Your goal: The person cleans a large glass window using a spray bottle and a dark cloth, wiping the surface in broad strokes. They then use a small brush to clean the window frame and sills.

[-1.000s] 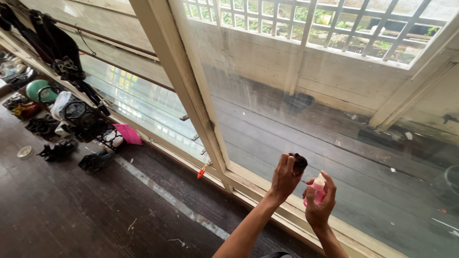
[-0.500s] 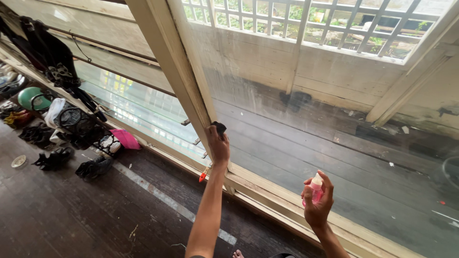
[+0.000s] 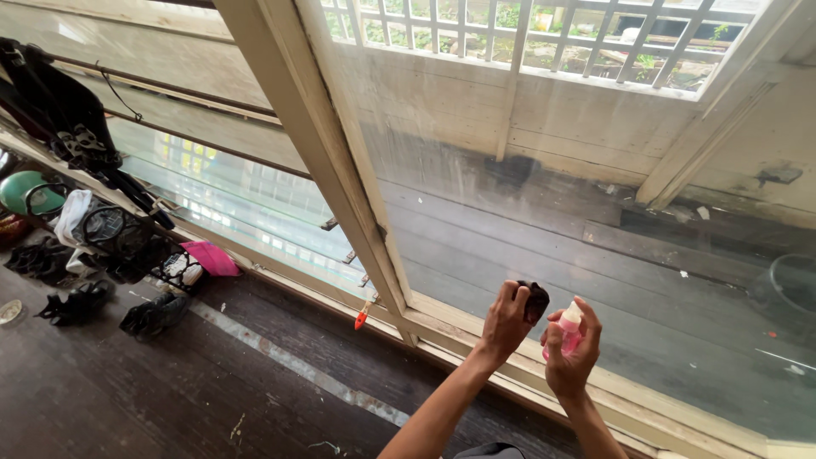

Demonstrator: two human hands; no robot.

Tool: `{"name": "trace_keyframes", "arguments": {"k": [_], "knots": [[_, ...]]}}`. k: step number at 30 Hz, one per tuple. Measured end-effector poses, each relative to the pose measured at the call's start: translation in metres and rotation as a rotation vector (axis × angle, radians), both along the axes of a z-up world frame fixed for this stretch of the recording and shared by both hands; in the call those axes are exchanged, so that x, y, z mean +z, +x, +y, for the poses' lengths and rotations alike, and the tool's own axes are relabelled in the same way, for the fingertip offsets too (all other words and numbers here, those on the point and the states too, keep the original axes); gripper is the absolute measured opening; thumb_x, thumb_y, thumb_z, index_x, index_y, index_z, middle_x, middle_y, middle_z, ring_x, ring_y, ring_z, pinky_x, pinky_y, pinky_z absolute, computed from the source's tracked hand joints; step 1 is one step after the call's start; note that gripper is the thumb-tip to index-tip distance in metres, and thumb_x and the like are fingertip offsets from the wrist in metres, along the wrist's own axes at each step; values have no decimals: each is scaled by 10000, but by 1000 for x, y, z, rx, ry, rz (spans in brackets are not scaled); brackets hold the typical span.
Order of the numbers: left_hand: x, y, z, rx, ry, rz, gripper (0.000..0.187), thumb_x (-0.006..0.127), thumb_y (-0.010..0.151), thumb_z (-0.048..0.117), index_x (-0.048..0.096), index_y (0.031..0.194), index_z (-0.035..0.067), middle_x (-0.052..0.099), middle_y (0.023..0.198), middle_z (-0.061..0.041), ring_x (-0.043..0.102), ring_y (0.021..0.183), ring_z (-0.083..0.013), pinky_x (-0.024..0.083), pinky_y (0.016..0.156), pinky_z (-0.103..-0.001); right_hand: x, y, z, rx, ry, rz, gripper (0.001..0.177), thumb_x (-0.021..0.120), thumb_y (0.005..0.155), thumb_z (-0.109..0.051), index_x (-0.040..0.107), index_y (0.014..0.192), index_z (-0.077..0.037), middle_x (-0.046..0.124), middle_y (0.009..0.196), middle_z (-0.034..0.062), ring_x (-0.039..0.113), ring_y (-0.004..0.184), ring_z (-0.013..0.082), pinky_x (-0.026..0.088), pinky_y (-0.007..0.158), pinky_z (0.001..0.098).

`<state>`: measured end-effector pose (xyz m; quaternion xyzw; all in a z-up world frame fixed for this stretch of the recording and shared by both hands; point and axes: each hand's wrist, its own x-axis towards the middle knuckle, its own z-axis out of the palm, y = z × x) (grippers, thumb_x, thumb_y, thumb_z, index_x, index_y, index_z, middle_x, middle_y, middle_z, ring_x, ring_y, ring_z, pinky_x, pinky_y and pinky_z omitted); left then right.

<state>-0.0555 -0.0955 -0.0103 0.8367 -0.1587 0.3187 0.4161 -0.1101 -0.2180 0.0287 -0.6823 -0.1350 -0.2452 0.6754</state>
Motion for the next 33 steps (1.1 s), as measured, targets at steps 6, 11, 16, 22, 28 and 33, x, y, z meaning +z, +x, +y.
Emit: {"name": "trace_keyframes", "arguments": {"k": [6, 11, 16, 22, 28, 33], "knots": [[-10, 18, 45, 111, 86, -49, 342, 745, 820, 10, 509, 1068, 28, 541, 1055, -182, 605, 894, -380, 555, 630, -441, 0, 3, 17, -28, -6, 3, 513, 593, 1006, -135, 391, 1476, -102, 622, 1002, 100, 588, 641, 99, 484, 481, 224], [7, 38, 140, 344, 71, -169, 348, 796, 881, 120, 501, 1032, 13, 520, 988, -160, 579, 882, -331, 536, 710, -419, -2, 0, 33, -50, -46, 16, 504, 584, 1006, -146, 398, 1472, -106, 630, 995, 101, 592, 640, 101, 495, 469, 227], [44, 23, 194, 496, -20, -69, 387, 729, 794, 5, 521, 1120, -20, 526, 1128, -187, 595, 983, -358, 535, 802, -434, -3, -3, 57, -59, -82, 20, 507, 582, 1007, -153, 392, 1474, -107, 634, 1000, 102, 607, 651, 101, 528, 490, 232], [23, 28, 158, 325, -291, 122, 209, 610, 825, -43, 477, 982, -3, 471, 978, -169, 537, 845, -343, 477, 699, -479, -5, -14, 65, -62, -32, 33, 512, 582, 1008, -160, 391, 1480, -109, 623, 1013, 103, 598, 653, 102, 512, 484, 233], [12, 10, 51, -24, -166, -36, 228, 680, 867, -21, 526, 1033, 2, 522, 1010, -189, 565, 888, -380, 504, 732, -478, -2, -15, 41, -144, -67, 12, 511, 583, 1005, -146, 393, 1478, -113, 627, 989, 94, 597, 639, 98, 504, 466, 225], [8, 7, 24, -130, 3, 37, 301, 725, 809, 30, 560, 1060, 32, 566, 1044, -164, 622, 930, -360, 569, 708, -461, 4, -11, 29, -120, 36, -11, 515, 584, 1014, -108, 391, 1491, -102, 604, 1030, 101, 563, 643, 100, 466, 498, 220]]}}
